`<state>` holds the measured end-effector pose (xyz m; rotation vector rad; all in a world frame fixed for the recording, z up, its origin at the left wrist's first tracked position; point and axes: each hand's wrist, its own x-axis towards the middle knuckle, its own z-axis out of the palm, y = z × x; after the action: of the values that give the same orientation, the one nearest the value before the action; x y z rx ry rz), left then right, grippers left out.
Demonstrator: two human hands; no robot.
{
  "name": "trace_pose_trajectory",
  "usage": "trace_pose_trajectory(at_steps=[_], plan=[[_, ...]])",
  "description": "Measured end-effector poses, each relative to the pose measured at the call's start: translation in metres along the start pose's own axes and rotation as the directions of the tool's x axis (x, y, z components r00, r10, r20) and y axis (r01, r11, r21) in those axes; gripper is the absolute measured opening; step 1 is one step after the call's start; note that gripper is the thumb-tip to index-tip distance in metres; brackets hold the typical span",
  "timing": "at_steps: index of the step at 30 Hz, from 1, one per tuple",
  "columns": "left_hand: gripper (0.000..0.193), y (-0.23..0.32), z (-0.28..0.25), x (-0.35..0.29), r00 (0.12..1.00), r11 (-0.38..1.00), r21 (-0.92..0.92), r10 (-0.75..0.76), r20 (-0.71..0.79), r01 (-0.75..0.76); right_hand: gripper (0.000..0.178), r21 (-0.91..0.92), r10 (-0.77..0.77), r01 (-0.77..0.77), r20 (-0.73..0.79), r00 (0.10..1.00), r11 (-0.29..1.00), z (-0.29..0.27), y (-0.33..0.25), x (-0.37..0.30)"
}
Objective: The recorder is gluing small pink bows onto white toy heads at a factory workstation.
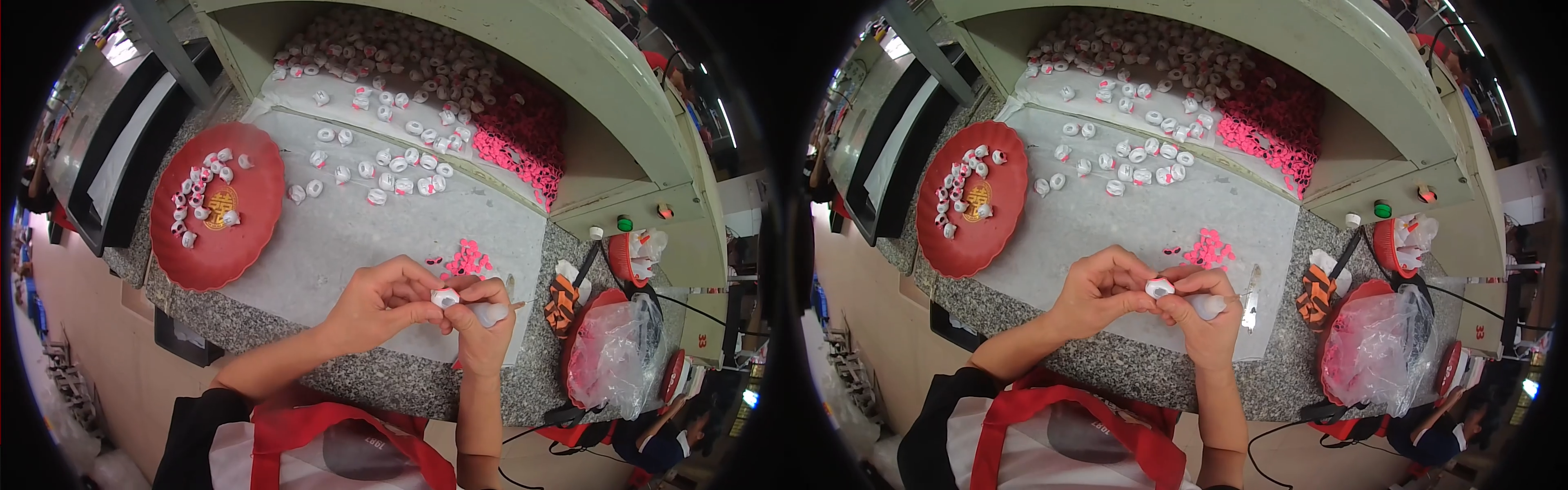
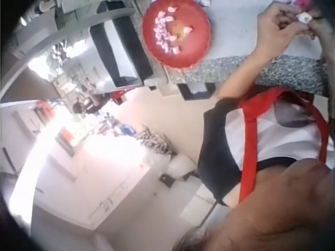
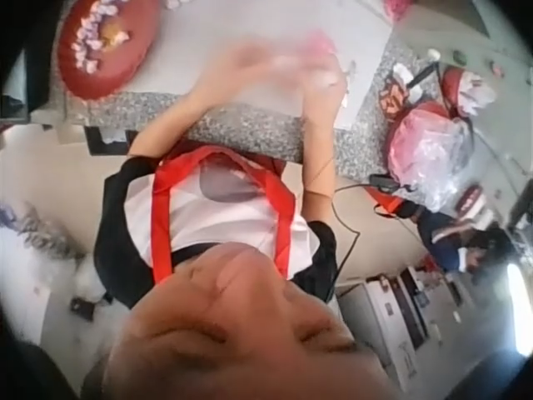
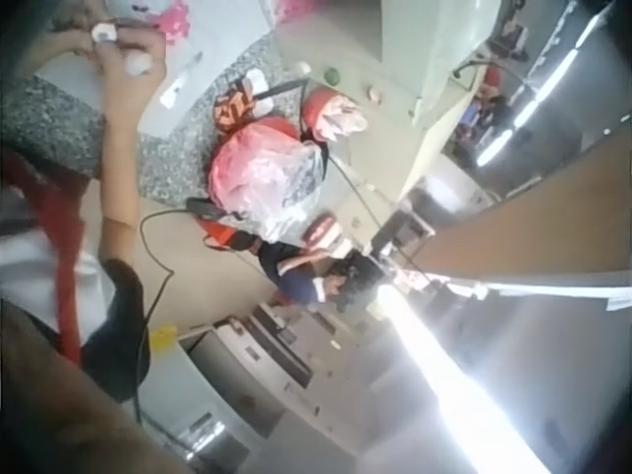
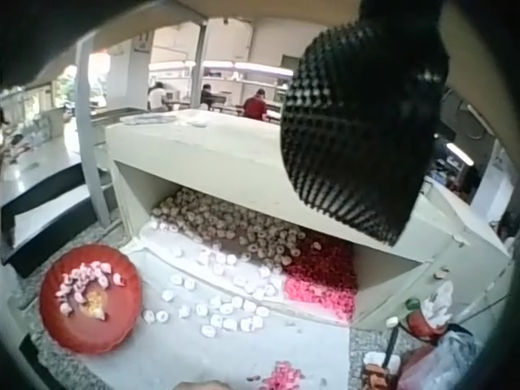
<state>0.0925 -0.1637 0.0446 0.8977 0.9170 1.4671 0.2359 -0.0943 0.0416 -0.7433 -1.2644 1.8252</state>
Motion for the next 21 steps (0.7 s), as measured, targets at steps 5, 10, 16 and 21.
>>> trace_pose_trajectory(at_steps=[5, 10, 16, 21], plan=[[0.024, 0.003, -0.003, -0.001, 1.0, 1.0, 0.025, 0.006, 0.021, -0.006, 0.022, 0.026, 0.03, -0.031, 0.037, 0.999, 0.999, 0.002, 0.0, 0.0], [0.025, 0.002, 0.0, 0.002, 0.999, 1.0, -0.001, 0.015, -0.034, -0.015, 0.02, 0.055, -0.011, 0.01, 0.014, 1.0, 0.998, 0.002, 0.001, 0.001], [0.026, 0.01, -0.004, -0.001, 1.0, 0.999, 0.04, -0.013, -0.026, 0.014, 0.02, 0.038, -0.024, 0.024, -0.004, 1.0, 0.999, 0.009, 0.002, 0.002], [0.024, 0.006, -0.004, -0.016, 0.987, 0.998, -0.038, -0.051, -0.152, 0.046, 0.02, -0.143, 0.031, -0.029, 0.011, 0.999, 0.989, 0.009, 0.015, -0.005]])
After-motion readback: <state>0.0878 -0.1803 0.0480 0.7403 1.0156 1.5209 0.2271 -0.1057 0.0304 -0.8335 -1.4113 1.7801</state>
